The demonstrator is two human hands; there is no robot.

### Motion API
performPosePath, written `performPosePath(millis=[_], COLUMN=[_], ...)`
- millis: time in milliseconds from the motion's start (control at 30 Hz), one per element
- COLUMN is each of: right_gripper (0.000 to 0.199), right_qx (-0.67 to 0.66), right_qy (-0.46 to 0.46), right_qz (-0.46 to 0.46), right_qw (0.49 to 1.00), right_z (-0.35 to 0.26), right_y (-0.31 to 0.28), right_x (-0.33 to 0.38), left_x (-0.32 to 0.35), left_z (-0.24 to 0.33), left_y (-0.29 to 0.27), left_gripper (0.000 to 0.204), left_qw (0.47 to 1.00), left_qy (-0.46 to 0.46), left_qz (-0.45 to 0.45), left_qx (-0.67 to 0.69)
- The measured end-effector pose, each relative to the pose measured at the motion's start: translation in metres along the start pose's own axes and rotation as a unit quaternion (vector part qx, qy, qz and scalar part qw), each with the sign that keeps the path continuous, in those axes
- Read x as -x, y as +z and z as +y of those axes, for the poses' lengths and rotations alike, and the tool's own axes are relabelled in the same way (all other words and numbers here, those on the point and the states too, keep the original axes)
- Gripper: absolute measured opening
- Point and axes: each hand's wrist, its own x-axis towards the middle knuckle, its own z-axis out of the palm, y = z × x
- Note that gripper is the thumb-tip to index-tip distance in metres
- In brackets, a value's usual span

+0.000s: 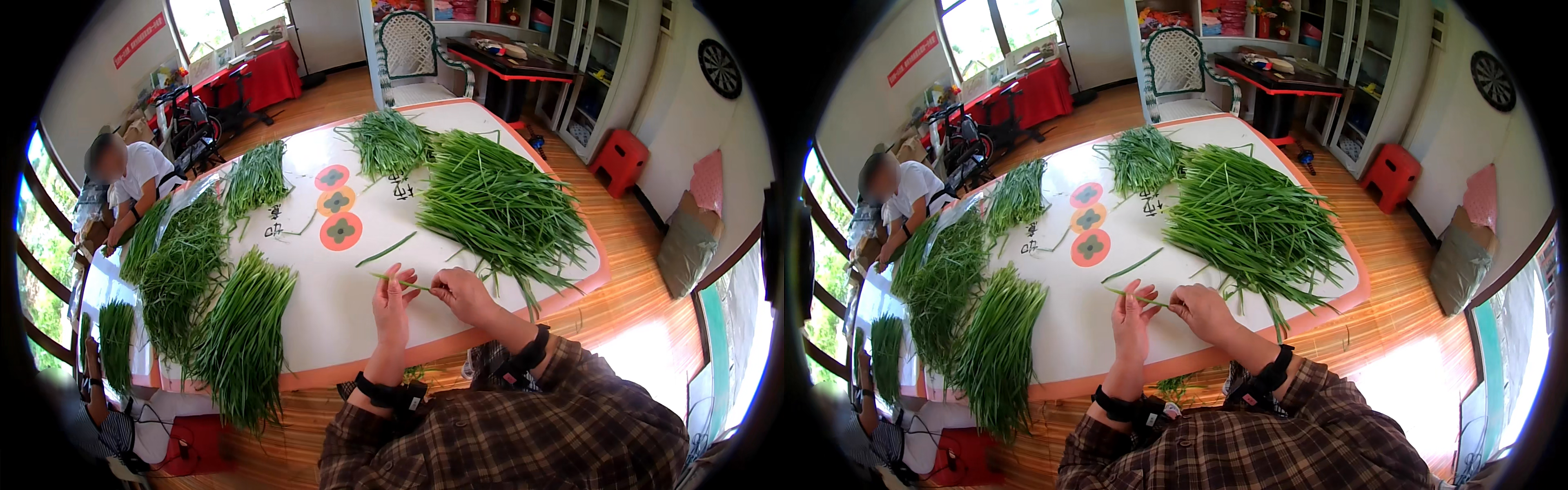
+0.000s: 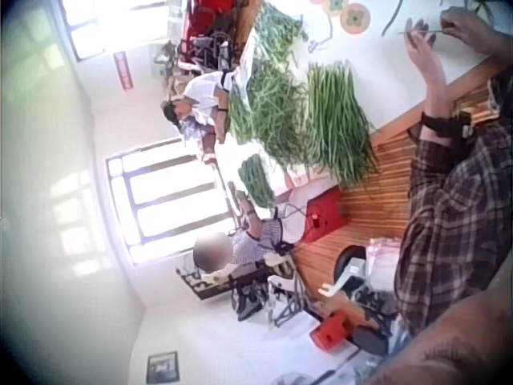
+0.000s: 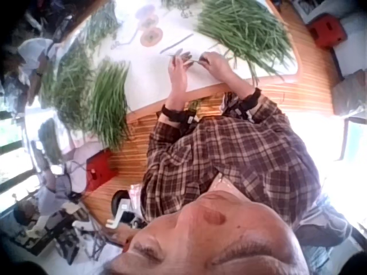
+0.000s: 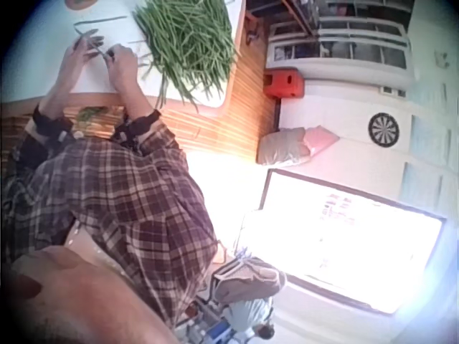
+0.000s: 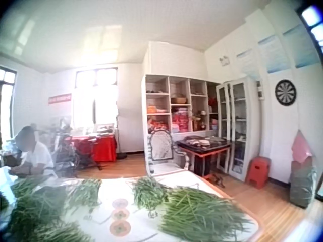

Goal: The person sorts through bunches of long green vegetables by hand, picking out individual stalks and placing them into a separate pile on the table.

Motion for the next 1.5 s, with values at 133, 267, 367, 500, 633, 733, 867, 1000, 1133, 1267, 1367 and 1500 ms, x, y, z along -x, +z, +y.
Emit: performPosePath(millis=[133,267,367,500,633,733,867,1000,1133,1267,1367,1500], right_gripper=[0.013,0.011,0.012,0.012,0.014,0.019,0.025,0.025,0.024,0.03,0.036,0.041], right_qx=[0.026,0.058,0.053,-0.106,0.119,0.227,0.19,0.216,0.256,0.183,0.144,0.104], right_qy=[-0.027,-0.053,-0.015,0.201,0.077,0.044,0.021,0.013,0.027,-0.012,-0.034,-0.085], right_qz=[-0.034,-0.071,-0.053,0.187,0.079,0.072,0.108,0.127,0.098,0.181,0.21,0.184], right_qw=[0.999,0.994,0.997,0.956,0.987,0.97,0.976,0.968,0.961,0.966,0.967,0.974], right_z=[0.005,0.017,0.032,0.047,0.051,0.05,0.038,0.035,0.049,0.038,0.029,0.015], right_y=[-0.001,-0.029,-0.064,-0.103,-0.092,-0.065,-0.054,-0.05,-0.049,-0.048,-0.038,-0.019], right_x=[0.008,0.011,0.01,-0.005,-0.023,-0.023,-0.019,-0.013,-0.014,-0.009,0.0,0.017], left_x=[-0.001,-0.001,-0.006,-0.005,0.001,-0.001,0.002,-0.001,-0.001,-0.002,-0.003,-0.002], left_z=[-0.004,0.0,-0.002,-0.003,0.011,0.01,0.007,0.007,0.005,0.004,0.003,0.001], left_y=[-0.012,-0.019,-0.027,-0.026,-0.01,-0.015,-0.022,-0.02,-0.021,-0.019,-0.018,-0.015], left_gripper=[0.023,0.022,0.021,0.02,0.018,0.018,0.019,0.022,0.023,0.025,0.026,0.038], left_qw=[0.996,0.976,0.948,0.932,0.957,0.962,0.955,0.957,0.956,0.957,0.959,0.977], left_qy=[-0.002,-0.026,-0.063,-0.127,-0.147,-0.138,-0.12,-0.127,-0.124,-0.113,-0.101,-0.074], left_qz=[-0.028,-0.005,-0.017,-0.131,-0.114,-0.113,-0.153,-0.147,-0.153,-0.138,-0.132,-0.12], left_qx=[0.084,0.215,0.313,0.313,0.224,0.208,0.225,0.215,0.217,0.229,0.23,0.159])
